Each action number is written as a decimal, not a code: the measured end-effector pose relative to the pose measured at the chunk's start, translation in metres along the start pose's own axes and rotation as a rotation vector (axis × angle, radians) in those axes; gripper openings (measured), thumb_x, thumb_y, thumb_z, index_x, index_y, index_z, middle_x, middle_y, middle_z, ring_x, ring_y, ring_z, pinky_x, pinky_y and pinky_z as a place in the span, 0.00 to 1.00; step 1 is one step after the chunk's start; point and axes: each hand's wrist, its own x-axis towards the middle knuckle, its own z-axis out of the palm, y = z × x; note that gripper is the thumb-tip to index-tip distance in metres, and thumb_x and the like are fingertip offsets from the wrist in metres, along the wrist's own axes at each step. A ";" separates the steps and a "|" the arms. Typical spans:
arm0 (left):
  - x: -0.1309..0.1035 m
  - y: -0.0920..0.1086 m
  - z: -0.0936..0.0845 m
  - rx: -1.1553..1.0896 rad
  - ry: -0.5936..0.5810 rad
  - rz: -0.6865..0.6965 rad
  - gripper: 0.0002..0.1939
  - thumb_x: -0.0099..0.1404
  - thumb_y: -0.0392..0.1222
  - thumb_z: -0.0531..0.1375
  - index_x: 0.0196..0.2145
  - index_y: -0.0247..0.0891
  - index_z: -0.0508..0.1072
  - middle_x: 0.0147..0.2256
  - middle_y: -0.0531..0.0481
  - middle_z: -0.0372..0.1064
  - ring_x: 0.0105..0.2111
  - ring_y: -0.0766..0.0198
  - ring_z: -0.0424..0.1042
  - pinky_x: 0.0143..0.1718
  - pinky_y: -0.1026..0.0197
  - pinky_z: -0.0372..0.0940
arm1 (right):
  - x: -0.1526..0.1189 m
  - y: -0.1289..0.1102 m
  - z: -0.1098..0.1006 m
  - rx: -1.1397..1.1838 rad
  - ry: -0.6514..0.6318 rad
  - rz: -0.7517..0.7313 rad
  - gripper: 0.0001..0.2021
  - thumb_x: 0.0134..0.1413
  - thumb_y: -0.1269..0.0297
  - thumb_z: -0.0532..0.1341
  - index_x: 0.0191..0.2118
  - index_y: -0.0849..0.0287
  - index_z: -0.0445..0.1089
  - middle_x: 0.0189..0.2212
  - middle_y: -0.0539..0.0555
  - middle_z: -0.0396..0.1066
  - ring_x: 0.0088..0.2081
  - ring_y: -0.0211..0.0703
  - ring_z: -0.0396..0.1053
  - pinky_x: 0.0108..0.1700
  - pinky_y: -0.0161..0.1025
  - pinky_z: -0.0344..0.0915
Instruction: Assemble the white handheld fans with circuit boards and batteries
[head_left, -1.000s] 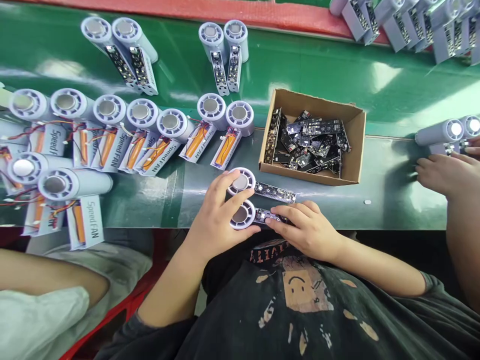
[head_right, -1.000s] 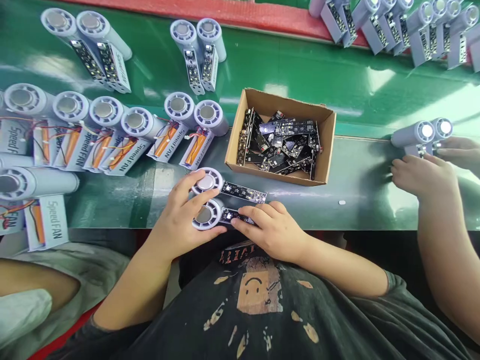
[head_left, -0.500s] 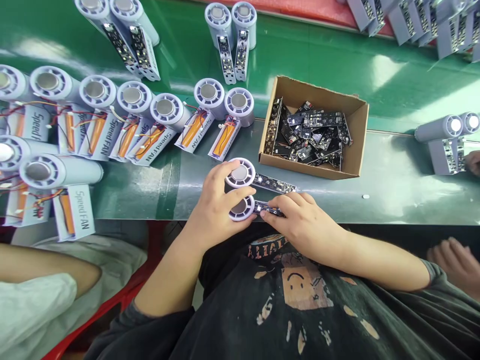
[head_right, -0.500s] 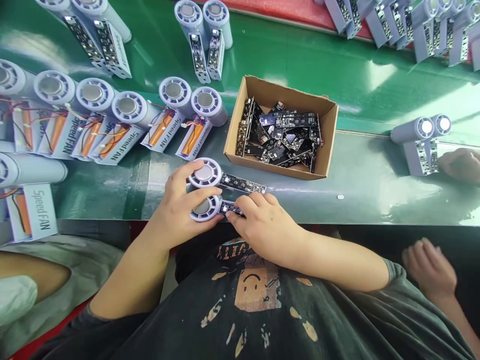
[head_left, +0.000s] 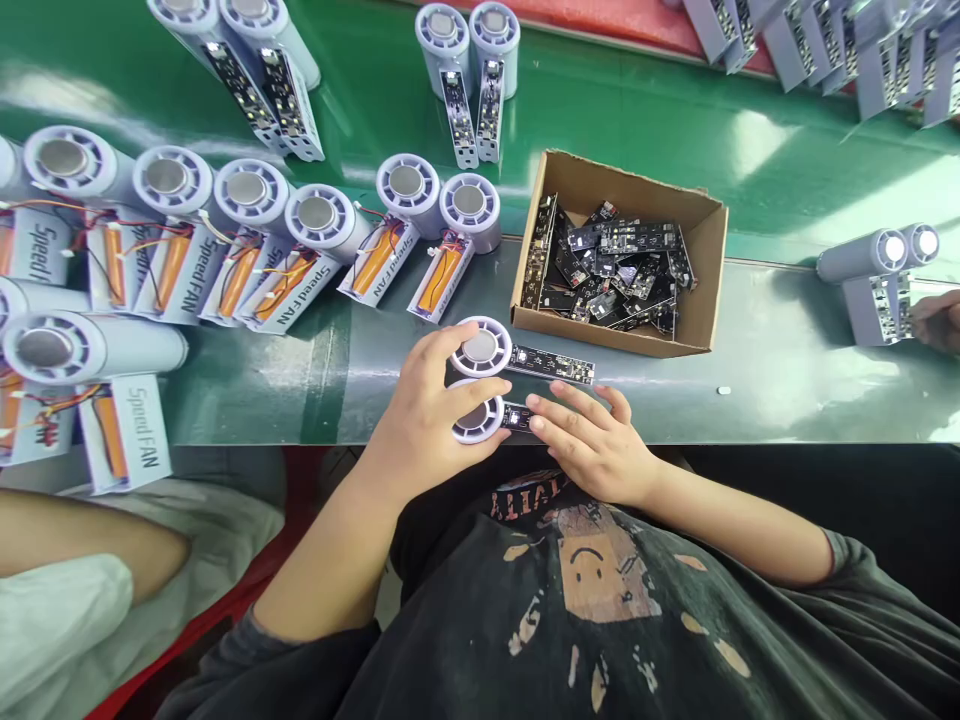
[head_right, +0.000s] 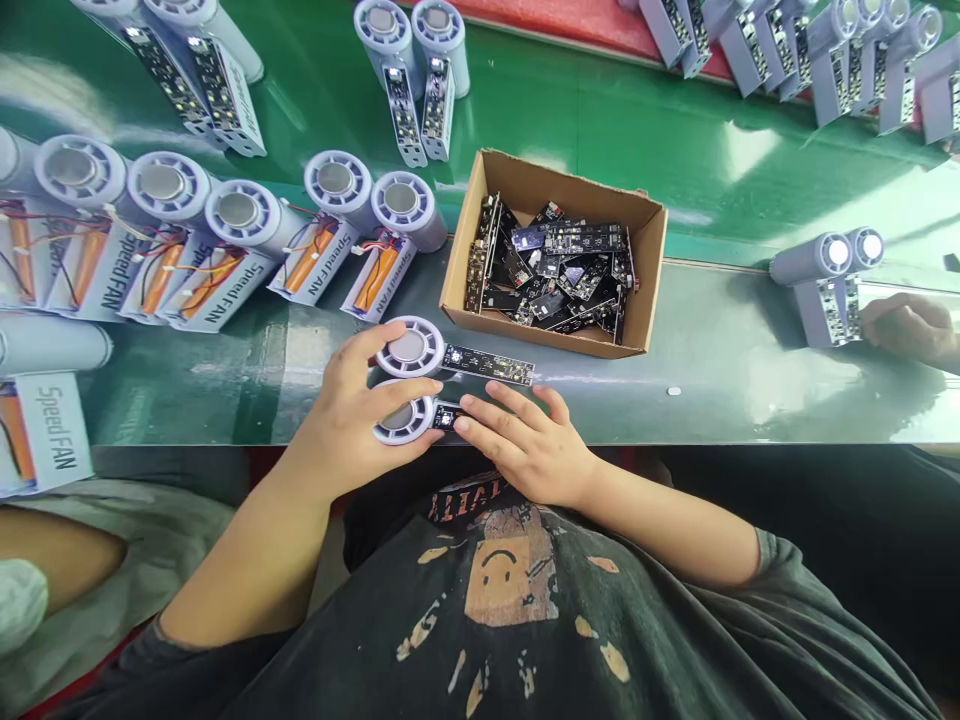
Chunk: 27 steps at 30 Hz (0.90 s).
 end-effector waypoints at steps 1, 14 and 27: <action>0.000 -0.001 0.000 0.001 0.000 0.004 0.15 0.60 0.40 0.66 0.46 0.42 0.74 0.63 0.41 0.51 0.63 0.41 0.57 0.62 0.37 0.60 | -0.002 -0.001 0.001 -0.011 -0.006 0.005 0.20 0.65 0.67 0.55 0.61 0.55 0.67 0.58 0.54 0.71 0.65 0.48 0.56 0.64 0.49 0.44; -0.007 -0.008 -0.003 -0.096 -0.044 0.011 0.36 0.58 0.48 0.69 0.61 0.47 0.62 0.69 0.40 0.43 0.68 0.38 0.49 0.65 0.33 0.54 | 0.013 0.033 -0.030 0.040 -0.312 -0.031 0.30 0.58 0.41 0.60 0.65 0.36 0.60 0.69 0.57 0.51 0.69 0.65 0.45 0.66 0.65 0.36; -0.016 -0.018 0.013 -0.310 -0.049 -0.142 0.52 0.58 0.56 0.68 0.70 0.46 0.43 0.70 0.34 0.43 0.69 0.39 0.48 0.65 0.34 0.54 | -0.010 0.020 -0.004 0.043 -0.129 -0.025 0.27 0.59 0.49 0.61 0.63 0.46 0.62 0.67 0.62 0.56 0.63 0.64 0.56 0.58 0.60 0.55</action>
